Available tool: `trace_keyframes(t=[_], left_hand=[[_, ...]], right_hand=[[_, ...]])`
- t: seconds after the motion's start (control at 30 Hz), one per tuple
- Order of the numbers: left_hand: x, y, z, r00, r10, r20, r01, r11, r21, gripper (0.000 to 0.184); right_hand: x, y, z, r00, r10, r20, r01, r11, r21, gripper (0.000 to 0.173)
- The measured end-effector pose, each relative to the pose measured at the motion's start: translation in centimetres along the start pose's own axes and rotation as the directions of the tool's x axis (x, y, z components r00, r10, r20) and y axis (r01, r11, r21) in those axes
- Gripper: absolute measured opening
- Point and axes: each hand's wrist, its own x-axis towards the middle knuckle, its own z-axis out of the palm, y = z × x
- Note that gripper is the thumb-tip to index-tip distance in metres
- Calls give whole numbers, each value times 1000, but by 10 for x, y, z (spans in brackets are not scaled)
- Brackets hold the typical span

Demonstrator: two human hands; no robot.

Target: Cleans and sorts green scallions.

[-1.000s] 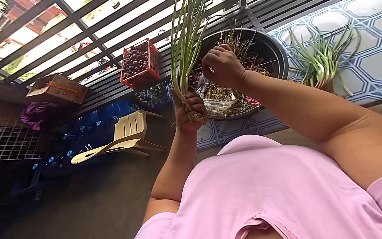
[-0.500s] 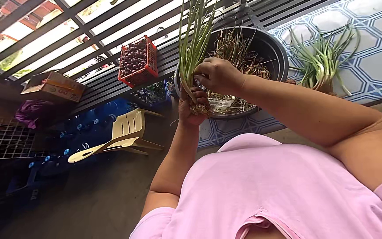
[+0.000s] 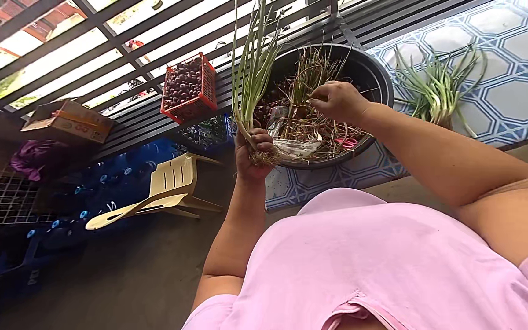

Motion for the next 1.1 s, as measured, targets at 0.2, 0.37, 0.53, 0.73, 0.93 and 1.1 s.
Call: trace_keyframes(t=[0.2, 0.37, 0.53, 0.73, 0.93, 1.1], left_hand=[[-8, -8, 3, 987, -156, 21, 157, 987, -17, 48], [-7, -18, 10, 973, -230, 29, 231, 972, -38, 44], [-8, -21, 15, 972, -235, 23, 236, 971, -47, 40], [-10, -19, 15, 973, -228, 35, 229, 972, -41, 44], [-10, -18, 12, 971, -236, 37, 237, 971, -28, 44], [0, -40, 13, 926, -373, -56, 372, 928, -16, 41]], right_hand=[[25, 18, -3, 923, -190, -335, 148, 978, -148, 32], [49, 11, -17, 835, -293, -466, 175, 944, -280, 28], [57, 13, -14, 798, -346, -494, 226, 931, -288, 19], [57, 21, -7, 760, -422, -495, 316, 905, -286, 19], [49, 26, -4, 813, -319, -486, 238, 946, -222, 21], [44, -10, -19, 847, 318, -425, -232, 942, 242, 31]])
